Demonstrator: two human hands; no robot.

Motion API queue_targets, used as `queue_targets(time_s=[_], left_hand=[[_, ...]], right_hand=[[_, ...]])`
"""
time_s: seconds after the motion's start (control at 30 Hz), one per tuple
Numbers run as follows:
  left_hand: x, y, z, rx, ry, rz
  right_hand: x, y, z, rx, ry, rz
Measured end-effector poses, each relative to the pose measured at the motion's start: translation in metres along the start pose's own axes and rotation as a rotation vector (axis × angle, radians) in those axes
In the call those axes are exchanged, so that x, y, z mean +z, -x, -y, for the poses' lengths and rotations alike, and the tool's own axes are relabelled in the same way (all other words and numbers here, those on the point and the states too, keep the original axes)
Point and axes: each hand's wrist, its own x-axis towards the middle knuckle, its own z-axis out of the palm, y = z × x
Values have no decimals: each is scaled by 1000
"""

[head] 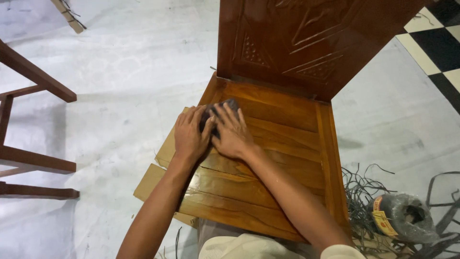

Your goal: Sanding a wooden chair and wrapping its leg with cardboard and plastic strips for protection.

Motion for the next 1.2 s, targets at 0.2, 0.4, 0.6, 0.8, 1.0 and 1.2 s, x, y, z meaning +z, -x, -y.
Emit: queue_targets(time_s=[0.2, 0.4, 0.6, 0.8, 1.0, 1.2], left_hand=[[5, 3, 6, 7, 11, 46], [-9, -1, -11, -47, 30, 156], [-2, -1, -7, -37, 41, 187], [-4, -3, -9, -40, 35, 188], [-9, -5, -12, -79, 61, 163], [1, 0, -1, -14, 15, 58]], right_hand=[[-4, 30, -26, -116, -130, -56], [0, 58, -109, -30, -31, -108], [5, 74, -195, 154, -29, -271], [18, 32, -205, 337, -34, -253], [24, -30, -125, 289, -5, -192], [27, -34, -35, 114, -14, -110]])
